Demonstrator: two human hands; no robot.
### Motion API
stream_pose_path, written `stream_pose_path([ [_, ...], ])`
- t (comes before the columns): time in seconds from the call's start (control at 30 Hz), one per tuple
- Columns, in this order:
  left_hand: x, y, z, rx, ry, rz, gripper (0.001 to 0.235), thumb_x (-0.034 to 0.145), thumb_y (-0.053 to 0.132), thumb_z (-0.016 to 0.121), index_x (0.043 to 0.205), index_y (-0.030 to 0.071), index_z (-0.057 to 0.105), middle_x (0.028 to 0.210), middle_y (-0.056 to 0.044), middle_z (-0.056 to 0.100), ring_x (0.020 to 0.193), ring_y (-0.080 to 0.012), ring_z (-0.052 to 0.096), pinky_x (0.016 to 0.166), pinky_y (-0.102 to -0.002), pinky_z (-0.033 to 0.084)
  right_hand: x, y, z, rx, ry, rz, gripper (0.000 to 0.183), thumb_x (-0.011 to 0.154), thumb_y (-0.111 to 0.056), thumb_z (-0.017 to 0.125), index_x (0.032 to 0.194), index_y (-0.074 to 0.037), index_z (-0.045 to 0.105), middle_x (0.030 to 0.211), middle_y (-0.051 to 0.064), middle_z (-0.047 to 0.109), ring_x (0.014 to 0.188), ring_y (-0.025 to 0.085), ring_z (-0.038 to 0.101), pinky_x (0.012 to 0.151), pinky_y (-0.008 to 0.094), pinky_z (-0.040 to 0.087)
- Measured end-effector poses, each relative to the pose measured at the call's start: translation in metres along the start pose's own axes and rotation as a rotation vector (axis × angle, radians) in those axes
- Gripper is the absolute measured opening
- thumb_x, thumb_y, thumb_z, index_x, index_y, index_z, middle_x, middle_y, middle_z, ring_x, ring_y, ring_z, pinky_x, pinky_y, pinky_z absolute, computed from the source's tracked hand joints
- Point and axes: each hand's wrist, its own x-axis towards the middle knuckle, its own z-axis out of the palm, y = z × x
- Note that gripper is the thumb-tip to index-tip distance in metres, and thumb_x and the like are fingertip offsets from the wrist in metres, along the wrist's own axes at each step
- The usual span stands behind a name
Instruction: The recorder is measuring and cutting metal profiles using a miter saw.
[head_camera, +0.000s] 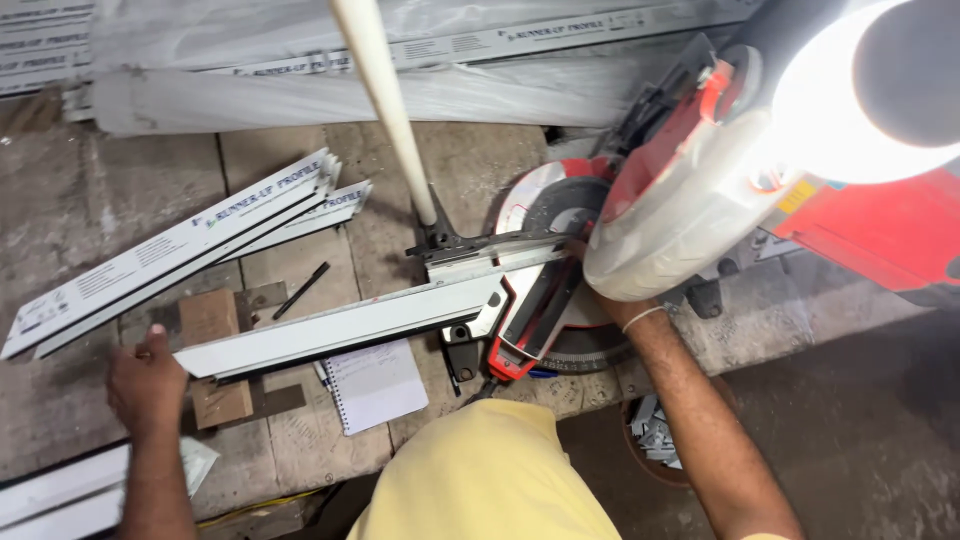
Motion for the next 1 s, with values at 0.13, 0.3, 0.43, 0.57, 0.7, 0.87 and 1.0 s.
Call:
stream_pose_path([
  [0.13, -0.105, 0.076, 0.058, 0.895, 0.040, 0.801, 0.061, 0.088, 0.046, 0.077, 0.129, 0.003, 0.062, 0.134, -0.023, 0.057, 0.129, -0.0388, 0.050, 0.110, -0.055, 0.036, -0.004, 0.010, 0.004, -0.004, -0.003, 0.046, 0.033, 0.096, -0.011, 0.063, 0.128, -0.009, 0.068, 0.130, 0.018, 0.063, 0.124, 0.038, 0.058, 0.102, 0.049, 0.047],
  [0.3, -0.160, 0.132, 0.134, 0.959, -0.479, 0.857, 0.091, 0.071, 0.047, 0.088, 0.145, 0.010, 0.050, 0.148, -0.019, 0.051, 0.138, -0.0358, 0.045, 0.116, -0.055, 0.025, -0.011, 0.021, 0.000, 0.010, -0.012, 0.074, 0.033, 0.096, -0.011, 0.063, 0.129, -0.008, 0.068, 0.130, 0.019, 0.063, 0.124, 0.038, 0.058, 0.102, 0.049, 0.047],
  [0.43, -0.141, 0.136, 0.166, 1.110, -0.776, 0.544, 0.091, 0.070, 0.044, 0.090, 0.148, 0.017, 0.052, 0.146, -0.012, 0.058, 0.134, -0.0283, 0.057, 0.115, -0.047, 0.043, -0.015, 0.027, -0.011, 0.018, -0.006, 0.096, 0.034, 0.096, -0.010, 0.063, 0.130, -0.008, 0.067, 0.131, 0.019, 0.063, 0.124, 0.039, 0.058, 0.102, 0.049, 0.047],
  [0.57, -0.133, 0.136, 0.172, 1.149, -0.903, 0.437, 0.082, 0.068, 0.042, 0.091, 0.139, 0.016, 0.063, 0.139, -0.010, 0.067, 0.130, -0.0247, 0.063, 0.114, -0.044, 0.047, -0.024, 0.026, -0.014, 0.035, -0.003, 0.125, 0.034, 0.097, -0.010, 0.063, 0.130, -0.007, 0.067, 0.131, 0.020, 0.063, 0.124, 0.039, 0.058, 0.102, 0.049, 0.047],
  [0.7, -0.152, 0.141, 0.164, 1.177, -0.858, 0.430, 0.075, 0.068, 0.041, 0.091, 0.134, 0.014, 0.067, 0.134, -0.011, 0.069, 0.124, -0.0248, 0.067, 0.109, -0.043, 0.052, -0.029, 0.027, -0.016, 0.048, -0.011, 0.144, 0.034, 0.097, -0.010, 0.063, 0.131, -0.006, 0.066, 0.131, 0.020, 0.063, 0.124, 0.039, 0.058, 0.102, 0.050, 0.047],
  [0.87, -0.169, 0.143, 0.156, 1.177, -0.771, 0.558, 0.073, 0.065, 0.040, 0.092, 0.129, 0.016, 0.069, 0.128, -0.006, 0.072, 0.118, -0.0226, 0.068, 0.105, -0.040, 0.054, -0.032, 0.029, -0.009, 0.068, -0.023, 0.152, 0.035, 0.097, -0.009, 0.063, 0.132, -0.006, 0.066, 0.132, 0.021, 0.063, 0.124, 0.039, 0.058, 0.102, 0.050, 0.047],
  [1.0, -0.177, 0.134, 0.150, 1.101, -0.754, 0.618, 0.068, 0.065, 0.039, 0.091, 0.125, 0.016, 0.070, 0.126, -0.004, 0.073, 0.117, -0.0209, 0.069, 0.104, -0.040, 0.054, -0.037, 0.030, -0.008, 0.081, -0.034, 0.159, 0.035, 0.097, -0.009, 0.063, 0.132, -0.005, 0.065, 0.132, 0.021, 0.063, 0.125, 0.039, 0.058, 0.102, 0.050, 0.047],
])
